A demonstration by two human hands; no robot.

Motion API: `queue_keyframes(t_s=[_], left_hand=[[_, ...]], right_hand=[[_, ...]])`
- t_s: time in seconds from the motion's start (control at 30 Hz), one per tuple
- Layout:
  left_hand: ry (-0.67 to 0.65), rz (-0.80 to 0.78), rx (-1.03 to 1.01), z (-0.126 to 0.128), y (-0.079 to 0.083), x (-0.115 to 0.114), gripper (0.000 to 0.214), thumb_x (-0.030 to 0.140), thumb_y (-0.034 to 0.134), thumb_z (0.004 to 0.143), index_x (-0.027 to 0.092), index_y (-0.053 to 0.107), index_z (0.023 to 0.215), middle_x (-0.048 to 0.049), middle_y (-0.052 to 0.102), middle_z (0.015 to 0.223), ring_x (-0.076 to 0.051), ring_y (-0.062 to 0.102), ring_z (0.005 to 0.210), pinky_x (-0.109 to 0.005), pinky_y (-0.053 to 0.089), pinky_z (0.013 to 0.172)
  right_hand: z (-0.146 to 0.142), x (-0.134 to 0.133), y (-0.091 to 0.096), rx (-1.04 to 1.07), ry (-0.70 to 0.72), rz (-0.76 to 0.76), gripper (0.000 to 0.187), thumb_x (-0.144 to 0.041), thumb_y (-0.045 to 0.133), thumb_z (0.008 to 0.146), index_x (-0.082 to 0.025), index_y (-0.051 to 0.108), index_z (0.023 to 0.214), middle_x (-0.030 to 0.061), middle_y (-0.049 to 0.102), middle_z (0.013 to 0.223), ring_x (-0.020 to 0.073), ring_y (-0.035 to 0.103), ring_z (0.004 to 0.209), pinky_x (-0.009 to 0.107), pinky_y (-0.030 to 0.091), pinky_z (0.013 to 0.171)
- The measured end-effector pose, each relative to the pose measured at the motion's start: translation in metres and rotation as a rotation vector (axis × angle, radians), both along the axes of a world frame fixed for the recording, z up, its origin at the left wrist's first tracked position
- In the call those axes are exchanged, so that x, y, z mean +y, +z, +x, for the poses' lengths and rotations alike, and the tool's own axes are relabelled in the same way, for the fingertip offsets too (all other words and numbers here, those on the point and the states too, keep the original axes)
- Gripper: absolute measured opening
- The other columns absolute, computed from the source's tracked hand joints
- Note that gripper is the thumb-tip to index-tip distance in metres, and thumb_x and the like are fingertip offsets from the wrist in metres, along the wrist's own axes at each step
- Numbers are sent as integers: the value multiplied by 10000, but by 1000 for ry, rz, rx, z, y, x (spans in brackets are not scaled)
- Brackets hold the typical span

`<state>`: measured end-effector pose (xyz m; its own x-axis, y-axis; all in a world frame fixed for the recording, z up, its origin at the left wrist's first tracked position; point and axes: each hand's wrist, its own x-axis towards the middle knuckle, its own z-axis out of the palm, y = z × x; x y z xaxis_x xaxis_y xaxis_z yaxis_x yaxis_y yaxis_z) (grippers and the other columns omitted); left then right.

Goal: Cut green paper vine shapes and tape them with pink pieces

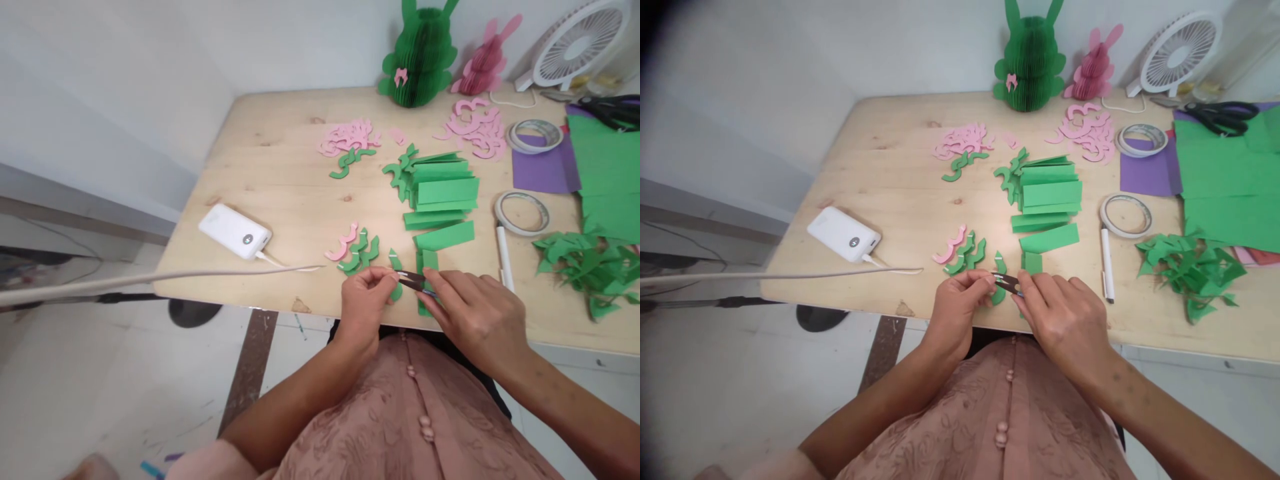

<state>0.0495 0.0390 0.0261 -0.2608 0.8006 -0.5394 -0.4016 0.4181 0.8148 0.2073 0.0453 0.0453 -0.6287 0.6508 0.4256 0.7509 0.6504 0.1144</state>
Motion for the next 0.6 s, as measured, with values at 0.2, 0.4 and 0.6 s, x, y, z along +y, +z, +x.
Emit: queue_keyframes(t_s=[0.2, 0.4, 0.6], left_hand=[[58, 2, 22, 5, 1, -1, 72, 198, 662, 595, 140, 623, 581, 27, 573, 562, -64, 443, 494, -207, 368, 529], [88, 37, 37, 7, -2, -2, 54, 192, 634, 597, 149, 603, 587, 37, 563, 550, -68, 454, 483, -212, 388, 537], [60, 137, 174, 6, -9, -5, 38, 192, 635, 625, 161, 623, 644, 17, 597, 636, -100, 531, 581, -224, 430, 598]], right_hand=[[-3, -1, 2, -8, 5, -7, 237, -287, 611, 892, -99, 666, 1025, 53, 705, 787, 147, 550, 611, 307, 320, 580], [-5, -2, 2, -14, -24, -30, 246, -308, 585, 906, -112, 677, 1023, 41, 685, 756, 143, 526, 581, 307, 314, 579], [-6, -2, 3, -10, -41, -40, 248, -322, 563, 917, -125, 678, 1015, 36, 687, 756, 143, 518, 575, 300, 314, 581]])
